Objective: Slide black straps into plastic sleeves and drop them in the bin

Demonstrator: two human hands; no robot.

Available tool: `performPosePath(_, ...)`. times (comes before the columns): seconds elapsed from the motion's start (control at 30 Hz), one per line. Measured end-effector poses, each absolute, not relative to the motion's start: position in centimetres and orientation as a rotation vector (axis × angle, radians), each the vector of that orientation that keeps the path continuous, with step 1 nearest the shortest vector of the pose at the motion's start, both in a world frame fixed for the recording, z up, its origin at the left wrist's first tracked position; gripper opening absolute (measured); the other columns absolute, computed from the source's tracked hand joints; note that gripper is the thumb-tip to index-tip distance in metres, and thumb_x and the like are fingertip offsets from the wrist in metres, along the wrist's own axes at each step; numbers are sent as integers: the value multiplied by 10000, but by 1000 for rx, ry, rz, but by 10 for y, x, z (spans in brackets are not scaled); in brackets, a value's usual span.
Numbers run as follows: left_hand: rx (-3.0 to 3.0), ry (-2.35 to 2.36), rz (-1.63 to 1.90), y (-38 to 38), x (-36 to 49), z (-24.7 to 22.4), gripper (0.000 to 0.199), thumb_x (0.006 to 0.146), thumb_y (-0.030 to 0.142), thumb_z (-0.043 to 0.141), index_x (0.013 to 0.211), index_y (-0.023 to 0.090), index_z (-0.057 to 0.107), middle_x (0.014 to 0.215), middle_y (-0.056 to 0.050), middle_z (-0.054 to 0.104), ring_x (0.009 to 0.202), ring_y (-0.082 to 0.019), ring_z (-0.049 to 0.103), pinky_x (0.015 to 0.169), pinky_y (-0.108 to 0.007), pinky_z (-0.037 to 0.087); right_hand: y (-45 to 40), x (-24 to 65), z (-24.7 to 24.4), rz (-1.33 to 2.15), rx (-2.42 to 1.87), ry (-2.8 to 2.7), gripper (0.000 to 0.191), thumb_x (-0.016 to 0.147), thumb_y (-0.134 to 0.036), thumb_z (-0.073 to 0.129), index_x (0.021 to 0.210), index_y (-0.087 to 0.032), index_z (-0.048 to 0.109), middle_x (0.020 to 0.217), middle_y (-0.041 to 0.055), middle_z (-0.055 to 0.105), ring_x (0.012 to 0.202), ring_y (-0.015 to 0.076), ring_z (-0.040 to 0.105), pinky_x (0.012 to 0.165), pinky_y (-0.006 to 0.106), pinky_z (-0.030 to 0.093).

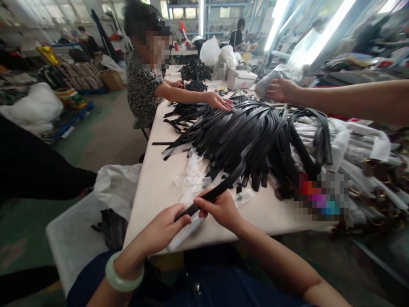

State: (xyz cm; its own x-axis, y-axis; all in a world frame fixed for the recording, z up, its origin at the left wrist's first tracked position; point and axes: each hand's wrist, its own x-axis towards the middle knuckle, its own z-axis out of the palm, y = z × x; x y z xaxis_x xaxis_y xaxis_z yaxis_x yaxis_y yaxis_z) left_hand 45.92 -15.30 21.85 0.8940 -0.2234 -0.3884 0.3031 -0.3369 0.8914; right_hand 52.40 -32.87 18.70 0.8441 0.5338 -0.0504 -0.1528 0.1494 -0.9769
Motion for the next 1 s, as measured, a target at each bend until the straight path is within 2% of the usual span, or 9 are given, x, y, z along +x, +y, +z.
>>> performPosePath(0.1,1831,58,-763,-143,451,217,455,889,586,433,751,166,544,599,6,538,539,-142,493,524,-248,395,-335,534,188,485,-1365,-372,359,805,-488,699,820,-132,745,471,-10,587,409,106,535,419,206,413)
performPosePath(0.17,1893,56,-699,-140,449,219,441,900,567,425,747,169,538,584,33,470,531,-123,418,497,-232,332,-335,536,188,385,-1391,-361,425,898,-514,578,887,-135,770,435,-39,490,392,85,455,403,202,349)
performPosePath(0.23,1938,18,-634,-142,450,223,434,918,548,403,756,170,542,614,33,448,569,-126,405,513,-233,324,-330,531,185,254,-1426,-398,430,947,-491,512,918,-159,785,503,-30,481,451,86,455,446,212,366)
performPosePath(0.33,1966,-49,-559,-150,452,230,422,945,519,357,755,177,515,681,14,474,643,-141,441,581,-249,369,-319,513,180,221,-1430,-551,326,955,-431,528,1018,-227,774,870,42,650,759,142,618,692,258,499)
performPosePath(0.43,1995,-72,-508,-152,452,234,390,955,482,346,748,184,489,722,5,488,682,-148,452,623,-257,381,-315,508,178,375,-1334,-580,317,932,-441,569,1155,-275,722,1193,66,668,1053,217,633,925,355,494)
performPosePath(0.57,2005,-27,-593,-142,447,233,386,945,480,363,735,185,495,673,21,452,616,-135,412,563,-251,351,-314,526,181,379,-1027,-268,394,914,-542,553,1085,-243,744,1097,82,740,1070,251,666,1000,444,467)
performPosePath(0.67,1945,-28,-617,-140,448,235,410,941,517,360,753,181,501,662,24,449,590,-127,406,541,-246,348,-305,527,183,348,-1084,-275,431,938,-542,511,973,-202,774,1050,92,756,1091,255,667,1053,448,435)
performPosePath(0.87,1723,-6,-632,-143,455,241,426,916,581,414,758,189,464,604,57,384,528,-101,353,472,-222,297,-292,503,199,260,-1409,-541,436,969,-526,459,1158,-230,717,1178,55,717,1150,255,640,1056,434,453)
performPosePath(1.0,1630,40,-535,-140,462,244,320,869,476,551,760,190,457,590,76,362,518,-87,326,472,-215,271,-283,497,212,246,-1281,-694,376,973,-483,484,1177,-257,705,1302,44,649,1248,243,575,1102,433,422)
